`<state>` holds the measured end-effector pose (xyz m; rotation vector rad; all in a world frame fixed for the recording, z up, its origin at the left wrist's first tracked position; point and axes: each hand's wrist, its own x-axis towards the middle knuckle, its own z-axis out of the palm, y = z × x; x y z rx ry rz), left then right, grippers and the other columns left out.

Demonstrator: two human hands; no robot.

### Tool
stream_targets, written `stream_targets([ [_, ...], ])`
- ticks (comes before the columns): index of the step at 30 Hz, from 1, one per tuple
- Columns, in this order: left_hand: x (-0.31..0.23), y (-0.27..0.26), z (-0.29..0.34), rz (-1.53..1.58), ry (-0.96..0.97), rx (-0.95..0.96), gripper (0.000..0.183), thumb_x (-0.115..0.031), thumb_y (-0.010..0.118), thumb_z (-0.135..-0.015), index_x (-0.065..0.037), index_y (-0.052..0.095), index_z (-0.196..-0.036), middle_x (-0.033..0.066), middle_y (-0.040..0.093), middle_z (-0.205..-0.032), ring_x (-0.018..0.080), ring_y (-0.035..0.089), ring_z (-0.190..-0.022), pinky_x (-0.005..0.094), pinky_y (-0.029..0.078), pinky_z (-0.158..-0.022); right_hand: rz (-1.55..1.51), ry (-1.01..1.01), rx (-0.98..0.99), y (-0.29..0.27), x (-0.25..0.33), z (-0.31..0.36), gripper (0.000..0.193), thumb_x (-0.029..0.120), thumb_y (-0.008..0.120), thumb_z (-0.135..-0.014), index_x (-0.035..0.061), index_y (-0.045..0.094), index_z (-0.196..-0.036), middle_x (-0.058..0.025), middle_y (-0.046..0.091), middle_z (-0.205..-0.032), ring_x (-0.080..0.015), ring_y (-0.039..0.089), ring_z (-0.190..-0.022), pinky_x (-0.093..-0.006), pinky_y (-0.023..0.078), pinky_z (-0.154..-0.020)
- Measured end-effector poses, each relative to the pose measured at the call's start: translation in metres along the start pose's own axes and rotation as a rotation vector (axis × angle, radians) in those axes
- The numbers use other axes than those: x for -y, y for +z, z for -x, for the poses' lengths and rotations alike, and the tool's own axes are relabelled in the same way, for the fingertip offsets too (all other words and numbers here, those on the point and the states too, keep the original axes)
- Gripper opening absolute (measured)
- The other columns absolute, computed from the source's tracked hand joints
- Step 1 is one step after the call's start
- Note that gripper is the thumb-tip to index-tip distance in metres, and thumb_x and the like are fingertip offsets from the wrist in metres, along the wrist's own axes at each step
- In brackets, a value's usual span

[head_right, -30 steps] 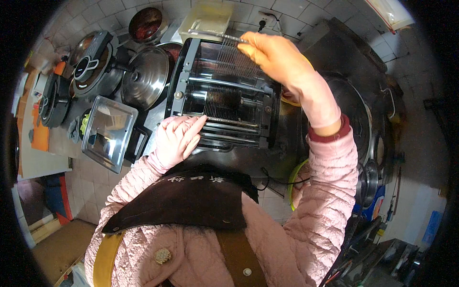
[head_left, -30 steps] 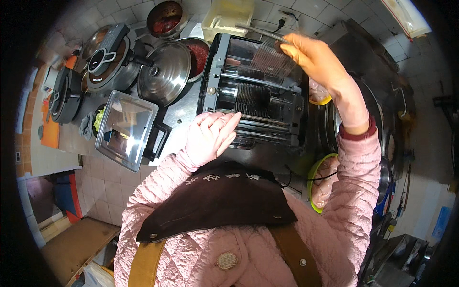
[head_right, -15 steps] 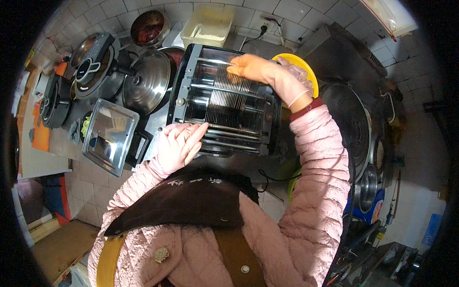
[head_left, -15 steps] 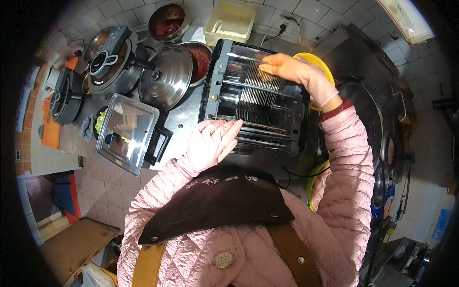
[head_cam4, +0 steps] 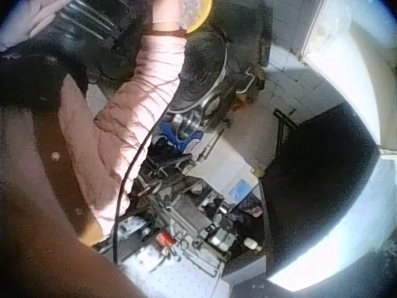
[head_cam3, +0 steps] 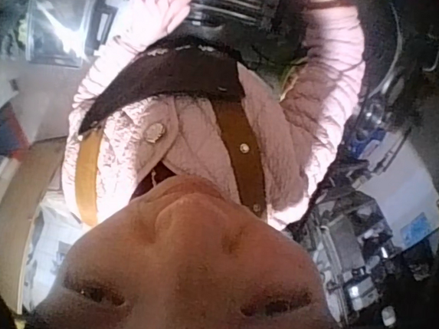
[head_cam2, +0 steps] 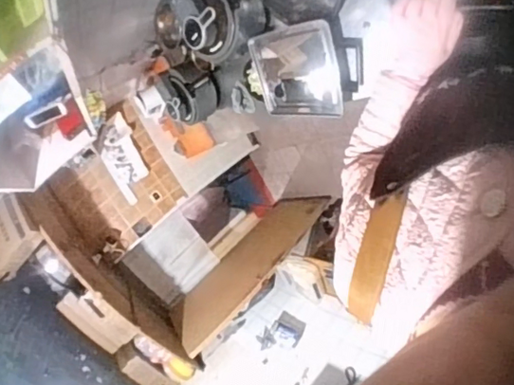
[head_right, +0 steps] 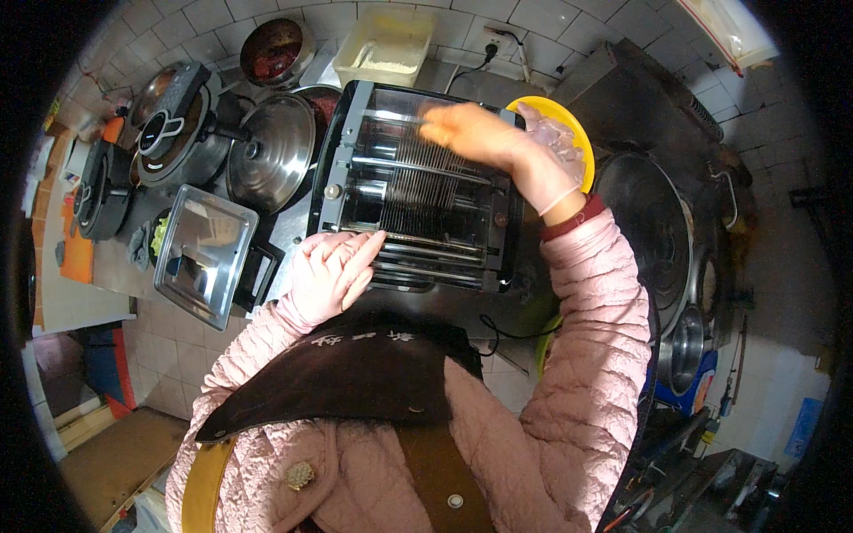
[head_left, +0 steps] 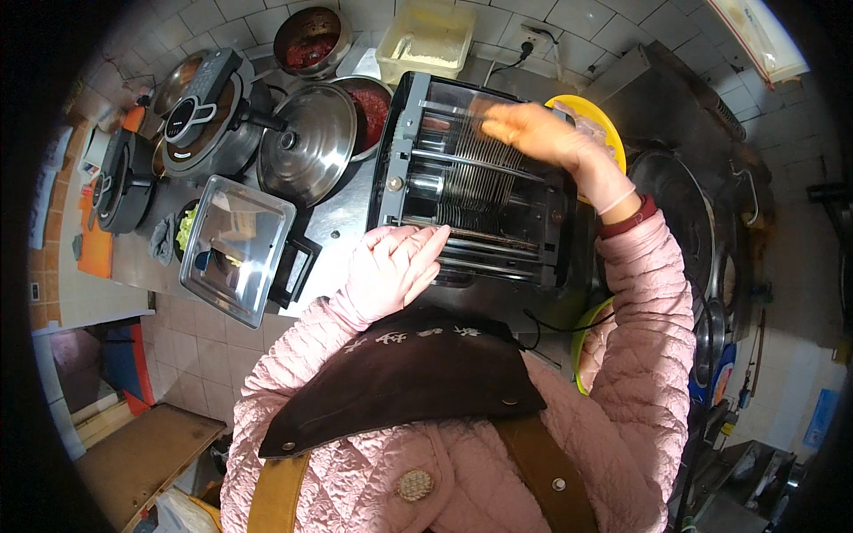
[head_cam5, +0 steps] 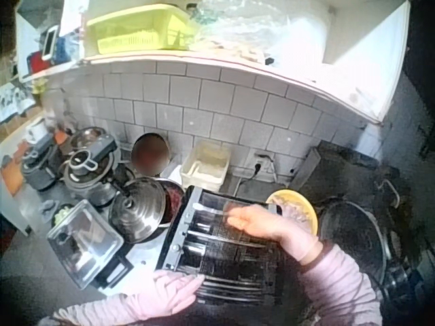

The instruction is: The person repeatedly assembles small metal frames by hand, inserting rods into slots and aligning components. The person handles multiple frames one at a time, placing them into a machine-like device and adjusting them with both hands.

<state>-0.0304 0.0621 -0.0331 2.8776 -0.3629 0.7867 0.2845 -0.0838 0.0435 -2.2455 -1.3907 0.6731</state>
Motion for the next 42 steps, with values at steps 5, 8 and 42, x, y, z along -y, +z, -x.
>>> stream_targets([
  [5,0.0,0.001,-0.001,0.001,-0.004,-0.012,0.059,-0.032,0.071,-0.093,-0.011,0.061,-0.147,0.0007,0.066,-0.129,0.0187,0.059,-0.115,0.0366,0.046,-0.099,-0.043,0.031,-0.252,-0.04,0.018,0.009,0.031,0.029,0.061,-0.11,0.0016,0.067,-0.124,-0.0062,0.071,-0.097,-0.0124,0.061,-0.092,-0.0299,0.052,-0.088],
  [8,0.0,0.0,-0.001,-0.011,0.0,-0.01,0.06,-0.032,0.071,-0.092,-0.011,0.061,-0.148,0.0008,0.066,-0.129,0.0187,0.059,-0.115,0.0365,0.046,-0.099,0.006,-0.164,-0.284,-0.038,0.041,0.035,0.03,0.029,0.06,-0.109,0.0037,0.068,-0.123,-0.0141,0.075,-0.102,-0.0256,0.071,-0.096,-0.0357,0.055,-0.085],
  [42,-0.004,0.0,0.0,-0.016,-0.03,-0.045,0.058,-0.029,0.073,-0.093,-0.012,0.06,-0.147,-0.0003,0.068,-0.125,0.0177,0.059,-0.114,0.038,0.046,-0.101,0.267,-0.25,-0.446,0.034,0.041,0.048,0.022,0.019,0.067,-0.101,0.0025,0.069,-0.116,-0.0199,0.075,-0.103,-0.0395,0.072,-0.097,-0.0425,0.058,-0.083],
])
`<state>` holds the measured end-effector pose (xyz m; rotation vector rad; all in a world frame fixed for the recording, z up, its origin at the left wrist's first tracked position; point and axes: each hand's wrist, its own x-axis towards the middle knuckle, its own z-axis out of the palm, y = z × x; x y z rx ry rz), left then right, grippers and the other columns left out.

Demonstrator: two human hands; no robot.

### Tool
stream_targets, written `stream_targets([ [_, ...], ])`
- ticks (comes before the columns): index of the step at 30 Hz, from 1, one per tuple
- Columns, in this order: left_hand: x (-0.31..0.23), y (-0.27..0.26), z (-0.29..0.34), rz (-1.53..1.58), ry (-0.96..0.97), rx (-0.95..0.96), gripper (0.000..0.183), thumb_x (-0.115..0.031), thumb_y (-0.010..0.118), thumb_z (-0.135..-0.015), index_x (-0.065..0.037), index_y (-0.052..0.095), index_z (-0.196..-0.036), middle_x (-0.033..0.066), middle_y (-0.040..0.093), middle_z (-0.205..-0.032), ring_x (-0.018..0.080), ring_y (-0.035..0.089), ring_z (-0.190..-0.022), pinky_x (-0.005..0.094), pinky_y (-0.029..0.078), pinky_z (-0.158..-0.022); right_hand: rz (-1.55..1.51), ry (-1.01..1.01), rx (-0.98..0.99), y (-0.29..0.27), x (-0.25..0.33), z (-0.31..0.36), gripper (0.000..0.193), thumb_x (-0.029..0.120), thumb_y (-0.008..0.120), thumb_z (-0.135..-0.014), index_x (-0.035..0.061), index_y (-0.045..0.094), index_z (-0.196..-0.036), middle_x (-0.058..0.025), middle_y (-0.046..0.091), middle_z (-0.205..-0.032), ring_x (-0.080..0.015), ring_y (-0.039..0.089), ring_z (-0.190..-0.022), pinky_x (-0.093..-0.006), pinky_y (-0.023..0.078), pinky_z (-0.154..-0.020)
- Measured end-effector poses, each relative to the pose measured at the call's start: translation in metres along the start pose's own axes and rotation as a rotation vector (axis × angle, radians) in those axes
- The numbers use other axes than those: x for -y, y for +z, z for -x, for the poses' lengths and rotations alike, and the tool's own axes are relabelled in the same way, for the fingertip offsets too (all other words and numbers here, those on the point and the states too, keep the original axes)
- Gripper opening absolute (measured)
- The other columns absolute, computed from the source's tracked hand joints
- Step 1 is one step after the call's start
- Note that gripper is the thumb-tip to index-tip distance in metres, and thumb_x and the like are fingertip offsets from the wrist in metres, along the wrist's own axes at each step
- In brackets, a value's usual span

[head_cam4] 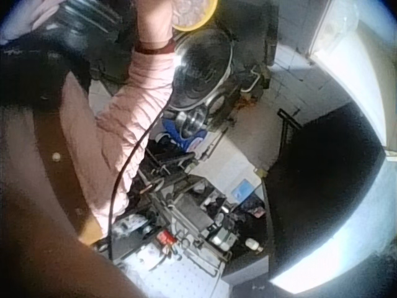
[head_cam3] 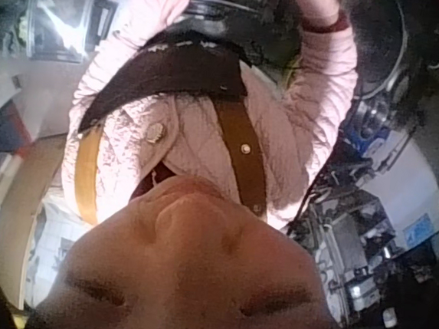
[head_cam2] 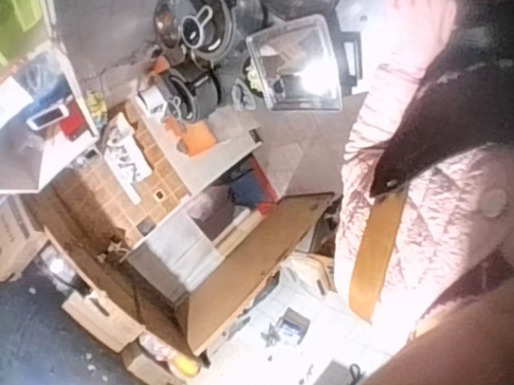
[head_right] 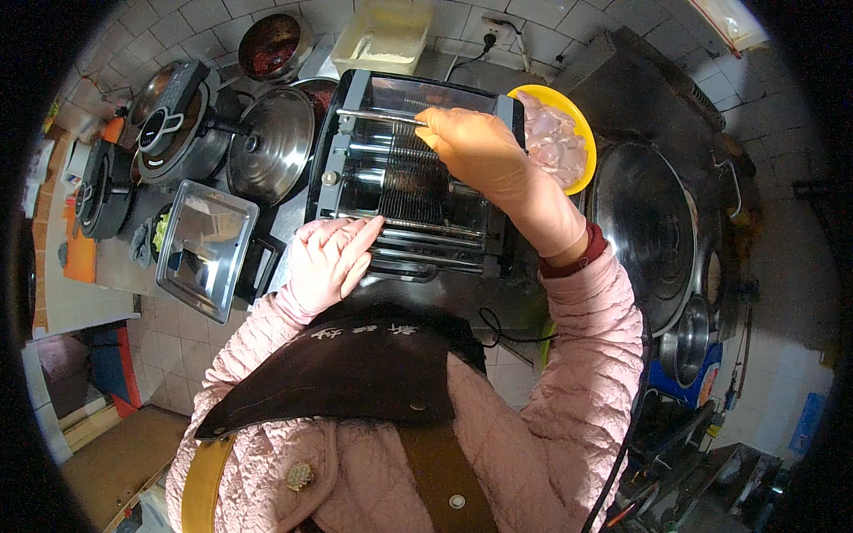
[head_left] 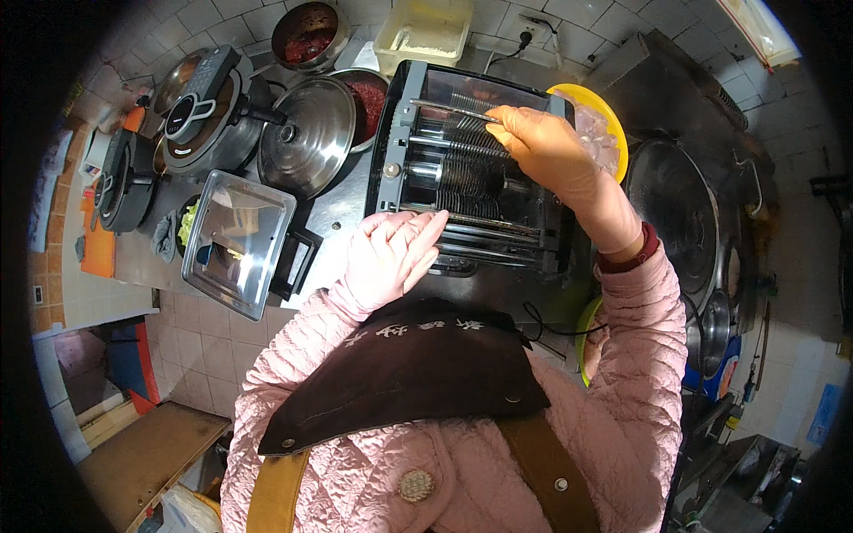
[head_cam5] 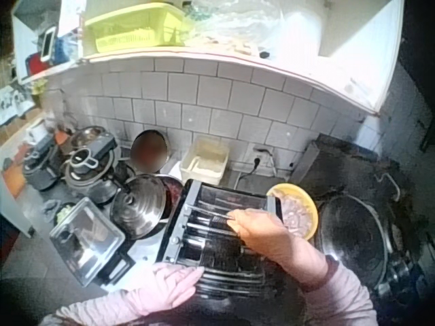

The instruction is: The person repeatedly assembles small metal frames by hand, inserting rods into slots and aligning components. The person handles multiple frames one at a time, placing them into a machine-like device and adjusting them with both hands.

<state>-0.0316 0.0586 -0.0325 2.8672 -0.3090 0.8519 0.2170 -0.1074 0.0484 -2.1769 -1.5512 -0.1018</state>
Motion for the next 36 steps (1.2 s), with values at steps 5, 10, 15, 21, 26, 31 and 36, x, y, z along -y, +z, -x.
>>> stream_targets([
  [5,-0.0004,0.0025,0.0014,0.033,-0.013,0.005,0.054,-0.027,0.067,-0.094,-0.014,0.063,-0.146,0.0008,0.067,-0.129,0.0209,0.059,-0.115,0.0408,0.043,-0.103,0.005,-0.103,-0.046,0.0039,0.0,-0.0015,0.022,0.019,0.066,-0.102,0.0024,0.069,-0.116,-0.0205,0.075,-0.103,-0.0399,0.072,-0.097,-0.0438,0.058,-0.083],
  [10,0.0002,0.0019,0.0009,0.015,0.004,0.009,0.052,-0.027,0.064,-0.095,-0.013,0.063,-0.146,0.0017,0.068,-0.127,0.0202,0.06,-0.115,0.0402,0.042,-0.102,0.042,-0.09,-0.037,0.0051,-0.0011,-0.0039,0.021,0.021,0.061,-0.102,0.0033,0.069,-0.11,-0.0208,0.074,-0.092,-0.0402,0.073,-0.089,-0.0477,0.059,-0.076],
  [15,-0.0016,-0.001,0.0,-0.008,-0.001,0.027,0.05,-0.026,0.062,-0.097,-0.012,0.064,-0.145,0.0023,0.068,-0.127,0.0193,0.061,-0.114,0.0404,0.042,-0.101,0.053,-0.031,0.037,-0.0006,0.004,-0.0034,0.022,0.022,0.06,-0.103,0.0038,0.069,-0.111,-0.0214,0.073,-0.094,-0.0407,0.072,-0.09,-0.048,0.058,-0.077],
  [21,-0.0009,-0.0012,-0.0009,-0.02,0.025,0.017,0.055,-0.027,0.071,-0.094,-0.011,0.063,-0.145,0.002,0.066,-0.13,0.0217,0.058,-0.114,0.0406,0.043,-0.101,0.086,-0.028,0.075,-0.0041,0.0087,-0.0059,0.024,0.022,0.065,-0.102,0.003,0.069,-0.117,-0.021,0.074,-0.097,-0.0399,0.072,-0.091,-0.0464,0.058,-0.078],
  [26,-0.0011,-0.0015,-0.0009,-0.028,0.017,0.02,0.053,-0.026,0.068,-0.094,-0.012,0.063,-0.145,0.002,0.067,-0.128,0.0209,0.06,-0.114,0.0403,0.043,-0.101,0.109,-0.057,0.081,-0.0012,0.0073,-0.0071,0.026,0.023,0.065,-0.102,0.002,0.069,-0.117,-0.0211,0.074,-0.095,-0.0401,0.072,-0.088,-0.0465,0.058,-0.076],
  [31,-0.0006,-0.0023,-0.0011,-0.008,0.018,0.028,0.055,-0.026,0.071,-0.093,-0.012,0.062,-0.146,0.0023,0.067,-0.128,0.0221,0.059,-0.114,0.0411,0.044,-0.101,0.084,-0.065,0.069,-0.0007,0.0059,-0.0063,0.026,0.024,0.065,-0.103,0.0028,0.069,-0.118,-0.0217,0.074,-0.097,-0.0404,0.072,-0.091,-0.0467,0.058,-0.078],
  [36,-0.0004,-0.0027,-0.0015,0.009,0.015,0.026,0.057,-0.026,0.072,-0.093,-0.012,0.062,-0.147,0.0024,0.066,-0.128,0.0223,0.059,-0.114,0.041,0.044,-0.101,0.082,0.027,0.136,-0.0034,0.008,-0.0073,0.026,0.025,0.063,-0.103,0.0042,0.069,-0.119,-0.0213,0.075,-0.1,-0.041,0.072,-0.094,-0.0467,0.058,-0.08],
])
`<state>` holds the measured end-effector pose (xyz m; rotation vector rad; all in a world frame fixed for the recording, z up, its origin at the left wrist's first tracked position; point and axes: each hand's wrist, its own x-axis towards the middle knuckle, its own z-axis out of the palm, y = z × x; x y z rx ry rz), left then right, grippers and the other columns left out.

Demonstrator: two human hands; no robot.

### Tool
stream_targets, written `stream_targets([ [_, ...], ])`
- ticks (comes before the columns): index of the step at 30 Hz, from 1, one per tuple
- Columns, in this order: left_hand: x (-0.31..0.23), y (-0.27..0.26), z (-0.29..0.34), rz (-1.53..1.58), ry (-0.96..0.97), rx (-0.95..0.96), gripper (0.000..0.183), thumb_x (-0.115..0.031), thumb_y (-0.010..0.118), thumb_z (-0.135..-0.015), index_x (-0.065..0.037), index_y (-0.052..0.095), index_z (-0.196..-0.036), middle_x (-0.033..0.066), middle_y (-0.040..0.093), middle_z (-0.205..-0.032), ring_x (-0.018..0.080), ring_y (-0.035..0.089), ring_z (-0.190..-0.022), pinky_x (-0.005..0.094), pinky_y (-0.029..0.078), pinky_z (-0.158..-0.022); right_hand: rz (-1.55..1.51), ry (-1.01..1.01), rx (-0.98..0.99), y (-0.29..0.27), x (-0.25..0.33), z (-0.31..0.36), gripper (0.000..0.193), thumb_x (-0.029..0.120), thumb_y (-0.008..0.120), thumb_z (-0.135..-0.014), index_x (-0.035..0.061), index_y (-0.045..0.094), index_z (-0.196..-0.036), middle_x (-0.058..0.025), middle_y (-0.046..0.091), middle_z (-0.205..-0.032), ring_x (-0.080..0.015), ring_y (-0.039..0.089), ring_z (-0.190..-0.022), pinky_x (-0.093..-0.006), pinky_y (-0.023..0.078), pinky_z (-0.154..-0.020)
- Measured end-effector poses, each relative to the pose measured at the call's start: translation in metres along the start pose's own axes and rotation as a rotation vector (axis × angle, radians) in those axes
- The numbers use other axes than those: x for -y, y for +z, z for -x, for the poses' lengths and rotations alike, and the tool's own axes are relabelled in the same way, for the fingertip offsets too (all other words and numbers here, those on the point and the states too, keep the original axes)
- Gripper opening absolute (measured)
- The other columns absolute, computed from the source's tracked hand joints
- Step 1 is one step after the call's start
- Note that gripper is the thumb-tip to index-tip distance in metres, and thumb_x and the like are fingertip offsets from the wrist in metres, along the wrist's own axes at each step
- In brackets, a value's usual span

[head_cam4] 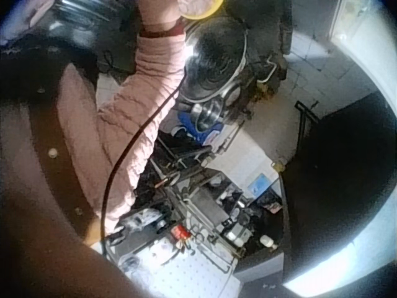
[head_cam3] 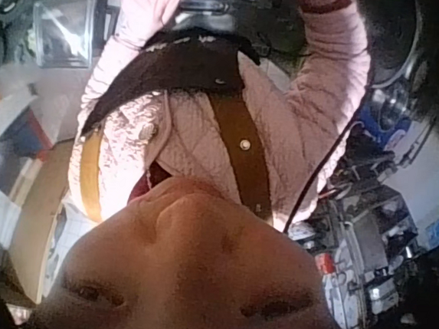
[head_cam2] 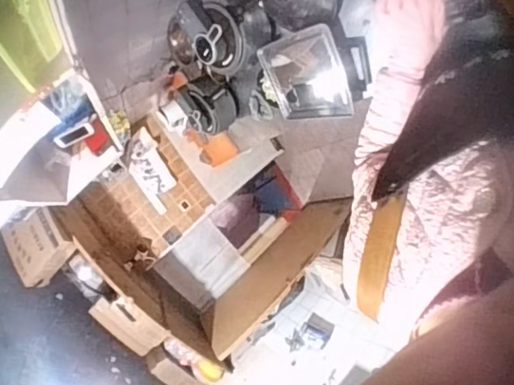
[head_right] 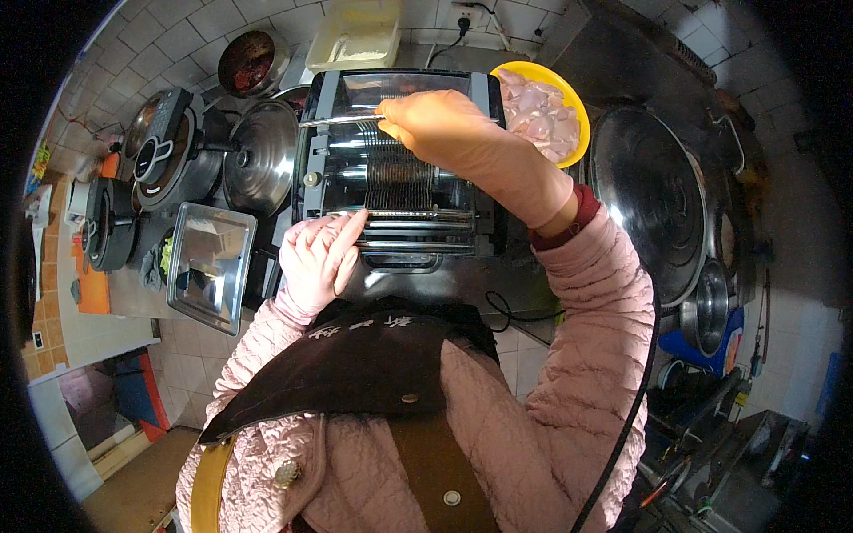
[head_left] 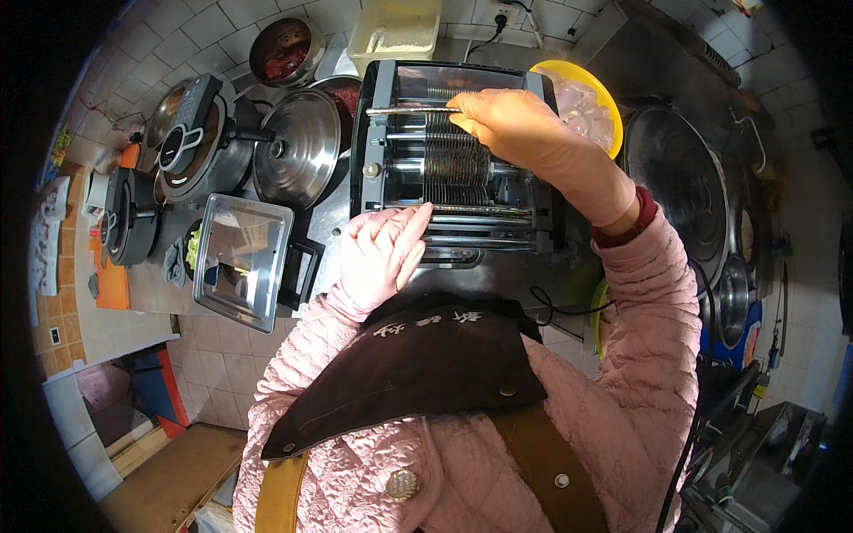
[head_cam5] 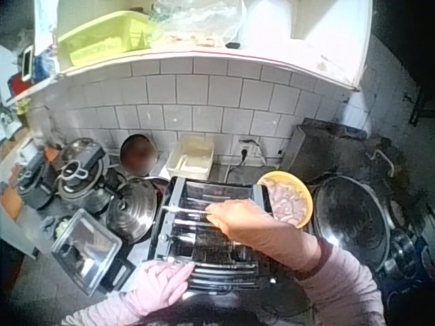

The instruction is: The person repeatedly assembles small metal frames by hand, inserting rods into slots and aligning components. The person handles multiple frames one at a time, placing them into a machine-like device and adjusting them with both hands.

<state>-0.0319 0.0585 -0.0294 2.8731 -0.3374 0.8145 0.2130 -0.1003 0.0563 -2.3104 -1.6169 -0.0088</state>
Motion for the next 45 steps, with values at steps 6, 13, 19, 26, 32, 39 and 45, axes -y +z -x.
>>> stream_targets([
  [6,-0.001,0.001,-0.001,-0.015,-0.009,-0.015,0.047,-0.026,0.06,-0.098,-0.012,0.065,-0.143,0.0022,0.068,-0.126,0.0196,0.061,-0.114,0.0393,0.043,-0.102,0.029,-0.003,0.032,-0.004,0.002,-0.001,0.027,0.025,0.062,-0.104,0.004,0.07,-0.12,-0.0212,0.075,-0.102,-0.0409,0.072,-0.095,-0.0469,0.059,-0.082],
  [13,0.0,0.0,-0.001,0.001,0.0,-0.005,0.052,-0.026,0.068,-0.095,-0.012,0.064,-0.145,0.0023,0.068,-0.127,0.0209,0.06,-0.114,0.04,0.044,-0.101,0.023,-0.032,0.038,-0.001,0.008,-0.003,0.025,0.023,0.063,-0.103,0.0027,0.07,-0.117,-0.0219,0.075,-0.101,-0.0402,0.073,-0.095,-0.0466,0.059,-0.081],
  [19,-0.002,0.0,-0.001,-0.024,-0.016,0.006,0.047,-0.027,0.06,-0.099,-0.013,0.065,-0.143,0.0019,0.068,-0.126,0.0191,0.061,-0.116,0.0397,0.042,-0.103,0.023,-0.058,0.019,-0.002,0.005,-0.002,0.024,0.021,0.064,-0.103,0.0029,0.07,-0.116,-0.0215,0.074,-0.097,-0.0389,0.073,-0.092,-0.0474,0.058,-0.079],
  [26,-0.002,0.001,0.0,-0.039,-0.011,-0.015,0.047,-0.026,0.06,-0.098,-0.013,0.065,-0.143,0.0017,0.068,-0.126,0.0185,0.061,-0.116,0.0395,0.042,-0.103,0.018,-0.046,-0.046,0.001,-0.003,0.001,0.024,0.022,0.064,-0.103,0.0043,0.07,-0.118,-0.0215,0.074,-0.1,-0.0391,0.072,-0.093,-0.0464,0.058,-0.08],
  [32,-0.001,0.001,0.0,-0.022,-0.014,-0.004,0.048,-0.025,0.06,-0.097,-0.013,0.065,-0.143,0.0015,0.068,-0.128,0.0184,0.061,-0.116,0.0391,0.042,-0.103,-0.021,-0.085,-0.056,0.001,-0.005,0.003,0.025,0.022,0.062,-0.104,0.0053,0.069,-0.121,-0.0207,0.075,-0.104,-0.0397,0.072,-0.098,-0.0461,0.058,-0.083],
  [39,-0.001,0.002,0.0,-0.025,-0.011,-0.021,0.047,-0.025,0.06,-0.098,-0.013,0.066,-0.143,0.0015,0.068,-0.129,0.0183,0.061,-0.116,0.0388,0.042,-0.103,-0.072,0.082,0.034,-0.005,-0.008,0.0,0.029,0.026,0.059,-0.106,0.0056,0.068,-0.124,-0.02,0.075,-0.109,-0.041,0.07,-0.103,-0.0458,0.056,-0.087],
  [45,-0.001,0.001,0.0,-0.02,-0.014,-0.01,0.047,-0.026,0.06,-0.098,-0.012,0.065,-0.143,0.0019,0.068,-0.128,0.0181,0.062,-0.115,0.0389,0.042,-0.103,-0.111,0.084,0.056,-0.006,-0.011,-0.004,0.031,0.028,0.059,-0.107,0.0055,0.068,-0.126,-0.0207,0.075,-0.111,-0.0412,0.071,-0.104,-0.0453,0.056,-0.088],
])
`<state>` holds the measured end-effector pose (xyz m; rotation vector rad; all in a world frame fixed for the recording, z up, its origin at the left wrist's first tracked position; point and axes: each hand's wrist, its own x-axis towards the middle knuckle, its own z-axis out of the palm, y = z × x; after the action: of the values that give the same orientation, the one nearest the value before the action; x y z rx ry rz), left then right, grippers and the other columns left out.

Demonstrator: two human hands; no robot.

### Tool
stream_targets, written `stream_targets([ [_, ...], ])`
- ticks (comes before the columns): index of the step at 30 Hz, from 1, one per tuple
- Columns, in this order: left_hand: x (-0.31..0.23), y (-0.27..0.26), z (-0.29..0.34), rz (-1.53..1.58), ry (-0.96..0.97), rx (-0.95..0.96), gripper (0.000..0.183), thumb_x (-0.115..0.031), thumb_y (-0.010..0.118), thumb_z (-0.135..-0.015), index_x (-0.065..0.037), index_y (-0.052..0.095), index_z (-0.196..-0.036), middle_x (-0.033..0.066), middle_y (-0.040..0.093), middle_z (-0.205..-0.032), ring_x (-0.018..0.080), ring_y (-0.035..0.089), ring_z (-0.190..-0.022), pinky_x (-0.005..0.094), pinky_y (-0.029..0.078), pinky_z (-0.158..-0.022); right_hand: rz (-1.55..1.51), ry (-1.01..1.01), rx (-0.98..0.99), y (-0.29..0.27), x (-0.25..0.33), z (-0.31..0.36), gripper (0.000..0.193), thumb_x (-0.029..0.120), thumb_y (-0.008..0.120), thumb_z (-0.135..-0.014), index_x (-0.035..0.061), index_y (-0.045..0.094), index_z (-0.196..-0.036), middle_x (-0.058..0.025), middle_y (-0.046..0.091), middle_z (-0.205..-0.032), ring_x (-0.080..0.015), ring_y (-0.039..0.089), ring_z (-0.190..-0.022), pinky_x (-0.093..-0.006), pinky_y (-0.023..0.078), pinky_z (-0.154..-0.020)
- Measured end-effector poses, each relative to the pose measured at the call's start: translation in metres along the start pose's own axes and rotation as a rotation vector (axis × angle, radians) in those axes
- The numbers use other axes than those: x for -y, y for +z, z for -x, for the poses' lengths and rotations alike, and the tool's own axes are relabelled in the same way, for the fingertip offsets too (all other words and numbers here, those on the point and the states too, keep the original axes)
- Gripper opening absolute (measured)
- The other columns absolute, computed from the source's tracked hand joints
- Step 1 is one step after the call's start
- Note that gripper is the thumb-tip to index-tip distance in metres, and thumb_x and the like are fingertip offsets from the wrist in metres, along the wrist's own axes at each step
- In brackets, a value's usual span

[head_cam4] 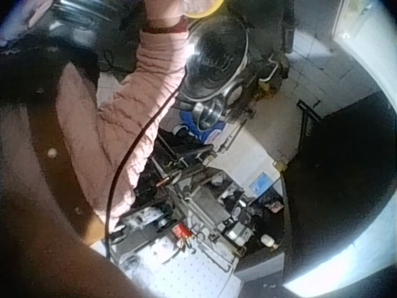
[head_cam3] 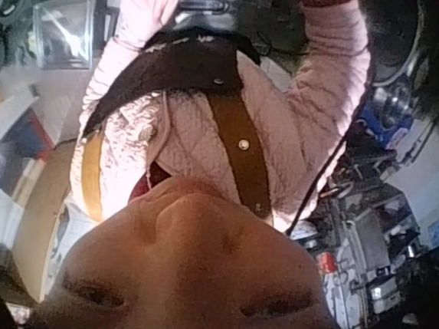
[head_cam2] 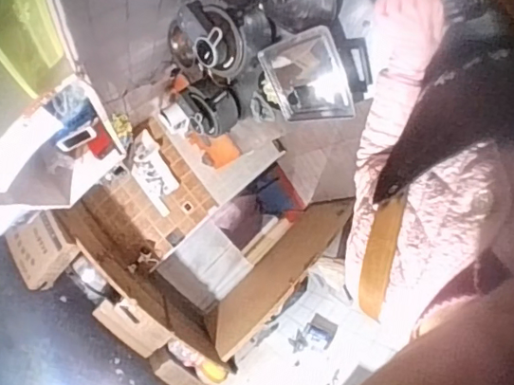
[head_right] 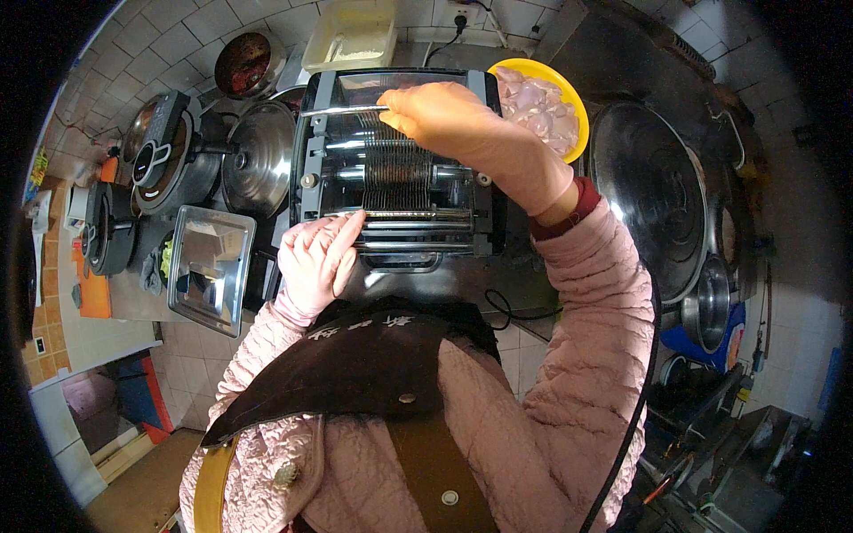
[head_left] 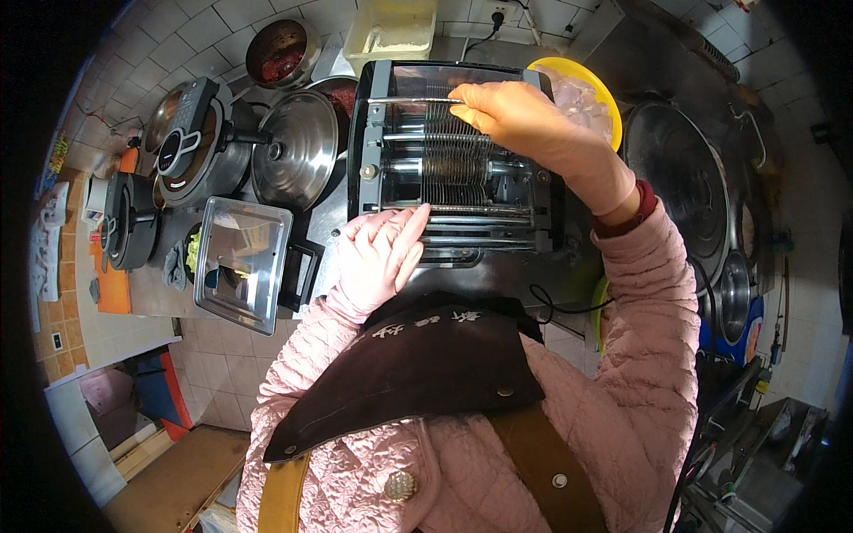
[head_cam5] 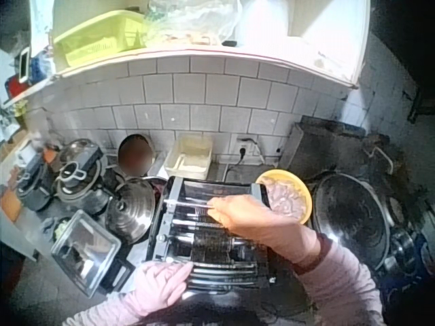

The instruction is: The person repeatedly assembles small metal frames by hand, inserting rods into slots and aligning components. The person handles multiple frames one at a time, placing them into a machine-like device and adjusting them with both hands.

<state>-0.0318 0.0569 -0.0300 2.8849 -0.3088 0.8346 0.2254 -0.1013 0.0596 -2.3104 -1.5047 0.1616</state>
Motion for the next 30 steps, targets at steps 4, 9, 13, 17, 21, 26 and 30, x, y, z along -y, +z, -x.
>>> stream_targets([
  [4,0.0,0.0,0.0,0.002,0.002,0.012,0.048,-0.026,0.064,-0.097,-0.013,0.065,-0.144,0.0015,0.068,-0.127,0.0185,0.061,-0.114,0.039,0.043,-0.103,0.041,-0.026,-0.02,0.001,0.003,0.002,0.031,0.028,0.06,-0.107,0.005,0.069,-0.125,-0.0216,0.075,-0.109,-0.0417,0.071,-0.101,-0.046,0.057,-0.087],
  [9,0.0,0.0,0.0,0.007,0.0,0.0,0.047,-0.026,0.06,-0.098,-0.013,0.065,-0.143,0.0015,0.068,-0.127,0.0181,0.062,-0.115,0.0385,0.042,-0.104,0.114,-0.024,0.008,0.0,0.011,0.006,0.031,0.027,0.061,-0.106,0.0041,0.068,-0.125,-0.0226,0.075,-0.106,-0.0409,0.072,-0.101,-0.0464,0.057,-0.086],
  [13,0.0,0.0,0.001,-0.032,0.004,0.009,0.047,-0.026,0.06,-0.098,-0.013,0.065,-0.143,0.0014,0.068,-0.127,0.0179,0.061,-0.115,0.0384,0.042,-0.104,0.104,-0.022,-0.014,0.0,0.012,0.007,0.03,0.026,0.061,-0.106,0.0033,0.068,-0.125,-0.0219,0.075,-0.106,-0.0407,0.072,-0.101,-0.0465,0.058,-0.086],
  [17,0.0,0.001,0.001,-0.022,0.001,0.004,0.047,-0.026,0.06,-0.098,-0.013,0.065,-0.143,0.0014,0.068,-0.127,0.0177,0.061,-0.115,0.0385,0.042,-0.104,0.108,-0.032,0.005,0.001,0.009,0.004,0.03,0.024,0.062,-0.105,0.0024,0.068,-0.124,-0.0223,0.075,-0.111,-0.0415,0.071,-0.102,-0.0464,0.058,-0.087],
  [21,0.001,0.001,0.001,-0.013,0.013,-0.013,0.054,-0.027,0.072,-0.094,-0.013,0.064,-0.145,0.0009,0.067,-0.128,0.0201,0.06,-0.113,0.0397,0.043,-0.101,0.128,-0.041,-0.011,0.003,0.009,0.003,0.029,0.023,0.062,-0.105,0.0021,0.068,-0.124,-0.023,0.075,-0.112,-0.0414,0.071,-0.103,-0.0465,0.058,-0.087],
  [26,0.001,0.001,0.002,-0.008,0.013,-0.002,0.054,-0.027,0.072,-0.094,-0.013,0.064,-0.145,0.0008,0.067,-0.129,0.0202,0.06,-0.113,0.0396,0.043,-0.101,0.119,-0.035,0.0,0.0,0.01,0.003,0.029,0.022,0.062,-0.105,0.0018,0.068,-0.123,-0.0227,0.075,-0.112,-0.041,0.072,-0.102,-0.0461,0.058,-0.087],
  [30,0.0,0.001,0.001,-0.019,0.006,0.01,0.055,-0.027,0.072,-0.094,-0.013,0.063,-0.146,0.0005,0.067,-0.129,0.0199,0.06,-0.113,0.0399,0.043,-0.101,0.129,-0.041,0.007,0.0,0.01,0.003,0.028,0.023,0.062,-0.105,0.002,0.069,-0.122,-0.0224,0.075,-0.11,-0.0402,0.072,-0.101,-0.045,0.059,-0.086],
])
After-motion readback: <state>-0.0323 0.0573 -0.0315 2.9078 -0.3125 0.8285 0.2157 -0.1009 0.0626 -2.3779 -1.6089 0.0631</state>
